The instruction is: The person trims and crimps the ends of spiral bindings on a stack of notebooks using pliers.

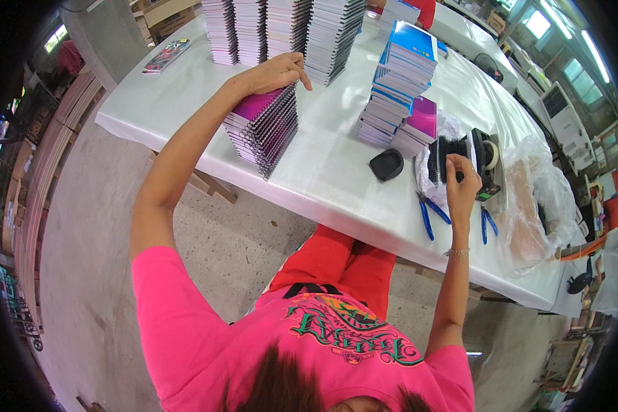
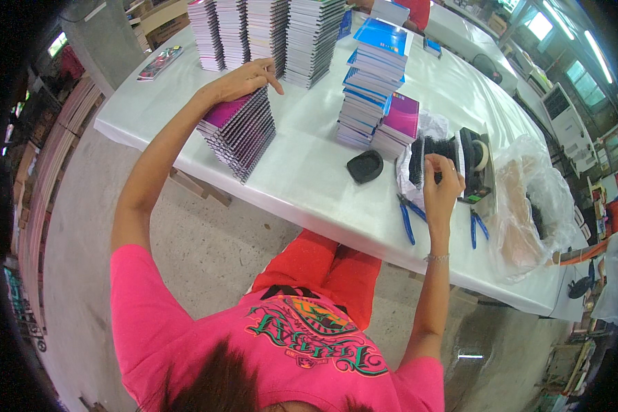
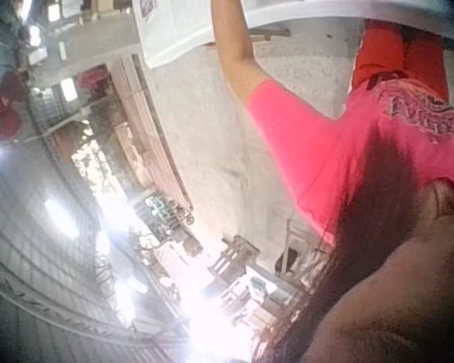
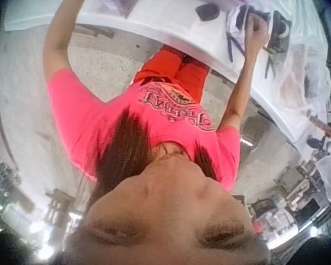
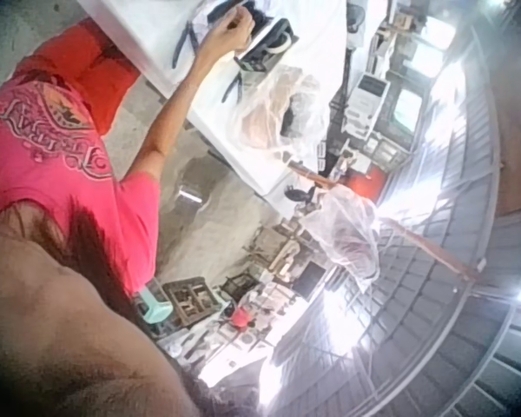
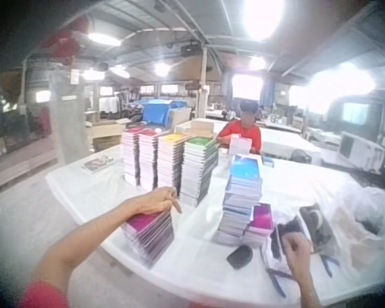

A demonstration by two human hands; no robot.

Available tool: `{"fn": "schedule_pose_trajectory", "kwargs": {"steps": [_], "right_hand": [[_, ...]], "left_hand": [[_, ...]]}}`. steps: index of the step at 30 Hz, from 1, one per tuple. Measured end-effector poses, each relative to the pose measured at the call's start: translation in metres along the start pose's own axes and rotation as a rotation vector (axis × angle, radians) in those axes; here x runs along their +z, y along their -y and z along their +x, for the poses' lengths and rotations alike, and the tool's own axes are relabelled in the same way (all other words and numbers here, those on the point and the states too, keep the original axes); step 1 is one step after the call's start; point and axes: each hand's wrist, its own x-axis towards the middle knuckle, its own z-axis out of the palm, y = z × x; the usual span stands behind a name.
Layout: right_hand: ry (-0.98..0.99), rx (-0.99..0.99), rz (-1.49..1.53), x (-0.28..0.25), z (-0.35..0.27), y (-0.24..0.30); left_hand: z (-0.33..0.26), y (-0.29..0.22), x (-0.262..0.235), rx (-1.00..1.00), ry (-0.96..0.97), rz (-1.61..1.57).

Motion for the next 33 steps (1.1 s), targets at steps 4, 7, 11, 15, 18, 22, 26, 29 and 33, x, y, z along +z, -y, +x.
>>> {"fn": "schedule_pose_trajectory", "kwargs": {"steps": [4,7,11,15,18,22,26,29,33], "right_hand": [[-0.044,0.162,0.300,0.022,0.018,-0.026],[-0.115,0.266,0.383,0.041,0.044,-0.033],[-0.010,0.463,0.420,0.073,0.068,-0.020],[0.123,0.471,0.350,0.090,0.077,-0.036],[0.176,0.629,0.695,0.078,0.074,-0.059],[-0.016,0.594,0.614,0.062,0.063,-0.056],[0.144,0.488,0.542,0.006,0.034,-0.024],[0.408,0.213,0.400,-0.026,0.004,0.027],[0.730,0.079,0.454,-0.028,-0.028,0.086]], "left_hand": [[0.004,0.002,0.006,0.028,-0.033,0.083],[0.001,0.010,0.008,0.095,-0.088,0.113],[-0.011,0.003,0.000,-0.021,-0.019,0.078],[-0.008,-0.022,-0.005,-0.033,-0.149,0.185],[-0.002,-0.068,-0.014,0.064,-0.256,0.206],[0.001,-0.124,0.004,0.120,-0.231,-0.004],[-0.002,-0.164,0.052,0.180,-0.297,-0.137],[0.000,-0.190,0.085,0.247,-0.379,-0.088],[-0.018,-0.205,0.113,0.066,0.082,0.023]]}}
